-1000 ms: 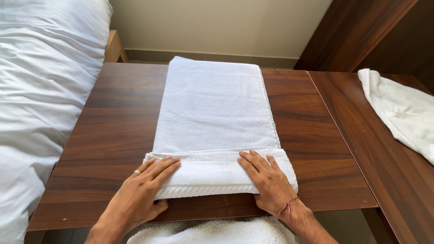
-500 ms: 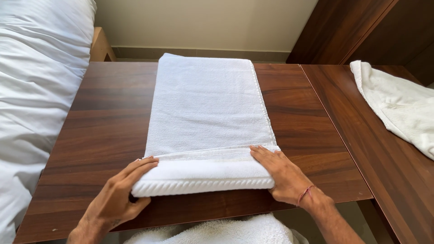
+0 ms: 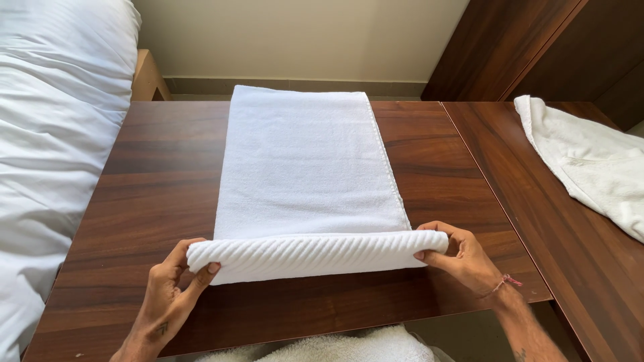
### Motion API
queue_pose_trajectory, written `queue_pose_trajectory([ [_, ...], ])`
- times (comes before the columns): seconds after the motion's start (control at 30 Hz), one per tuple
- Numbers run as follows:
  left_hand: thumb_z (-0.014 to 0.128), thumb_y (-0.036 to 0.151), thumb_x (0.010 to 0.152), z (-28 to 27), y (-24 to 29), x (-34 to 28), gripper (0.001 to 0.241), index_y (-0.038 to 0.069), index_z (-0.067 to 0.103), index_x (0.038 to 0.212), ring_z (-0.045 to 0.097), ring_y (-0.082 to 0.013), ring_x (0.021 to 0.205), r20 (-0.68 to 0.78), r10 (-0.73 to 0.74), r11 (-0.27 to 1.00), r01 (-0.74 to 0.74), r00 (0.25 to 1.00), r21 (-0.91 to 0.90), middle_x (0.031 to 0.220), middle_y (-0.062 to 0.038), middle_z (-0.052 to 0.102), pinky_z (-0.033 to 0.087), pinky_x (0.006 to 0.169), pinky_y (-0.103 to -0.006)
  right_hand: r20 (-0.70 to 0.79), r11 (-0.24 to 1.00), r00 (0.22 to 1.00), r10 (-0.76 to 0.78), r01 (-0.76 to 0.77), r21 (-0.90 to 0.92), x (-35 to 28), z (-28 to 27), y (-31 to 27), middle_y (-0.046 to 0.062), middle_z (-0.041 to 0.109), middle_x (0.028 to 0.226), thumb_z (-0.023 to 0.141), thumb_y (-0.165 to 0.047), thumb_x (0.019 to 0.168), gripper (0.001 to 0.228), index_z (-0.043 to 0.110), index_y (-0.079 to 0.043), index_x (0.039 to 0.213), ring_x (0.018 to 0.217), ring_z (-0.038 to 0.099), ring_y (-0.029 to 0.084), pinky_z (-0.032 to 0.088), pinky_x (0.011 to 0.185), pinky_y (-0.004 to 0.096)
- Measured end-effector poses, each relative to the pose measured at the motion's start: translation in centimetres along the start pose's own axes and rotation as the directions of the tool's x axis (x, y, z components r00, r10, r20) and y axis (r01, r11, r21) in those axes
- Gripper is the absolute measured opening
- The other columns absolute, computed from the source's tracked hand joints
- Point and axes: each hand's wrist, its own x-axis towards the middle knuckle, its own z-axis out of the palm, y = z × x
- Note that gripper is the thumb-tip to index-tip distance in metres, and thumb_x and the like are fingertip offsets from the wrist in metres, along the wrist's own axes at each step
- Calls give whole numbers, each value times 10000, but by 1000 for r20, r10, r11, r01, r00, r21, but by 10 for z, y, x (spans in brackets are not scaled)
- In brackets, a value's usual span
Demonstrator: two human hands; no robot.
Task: The person folds a white towel on a wooden table, rolling it into a tight cylinder and tucking the end to secure it. They then unfold the towel, smooth it out, and refold it into a compact roll. Finally, the person picks up a white bathrobe and begins to unfold it on the table.
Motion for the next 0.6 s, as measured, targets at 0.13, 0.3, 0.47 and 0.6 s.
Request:
queue_pose_trajectory([
  [0.13,624,462,937,11,-1,3,412,76,687,1069,538,-207,428,-67,-315,939,321,947,121,566,-116,681,414,406,-348,-125,999,992,4,-8,-38,9,13,25,73,779,812,806,-274,765,331,797,-93,1041,791,690,174,574,787,335],
  [0.3,447,604,928,25,6,11,609,36,666,901,498,-134,339,-213,-285,930,323,935,174,424,-27,548,371,351,-301,-310,981,950,-37,94,170,15,41,13,68,736,808,690,-500,870,452,762,-74,1006,803,661,174,547,753,328],
  [0.47,396,599,1013,31,-3,2,650,50,668,796,473,-129,354,-279,-147,892,249,949,376,388,-1,468,373,625,-292,-355,998,935,-9,32,58,22,49,14,36,692,749,557,-599,912,537,731,-96,985,736,664,138,538,666,314],
  [0.6,350,525,1103,31,19,4,643,103,650,722,390,-160,375,-310,201,754,54,929,654,423,36,407,331,679,-366,-455,997,889,53,-69,-18,28,56,9,49,655,637,545,-630,938,616,757,-59,843,606,611,144,493,562,321],
])
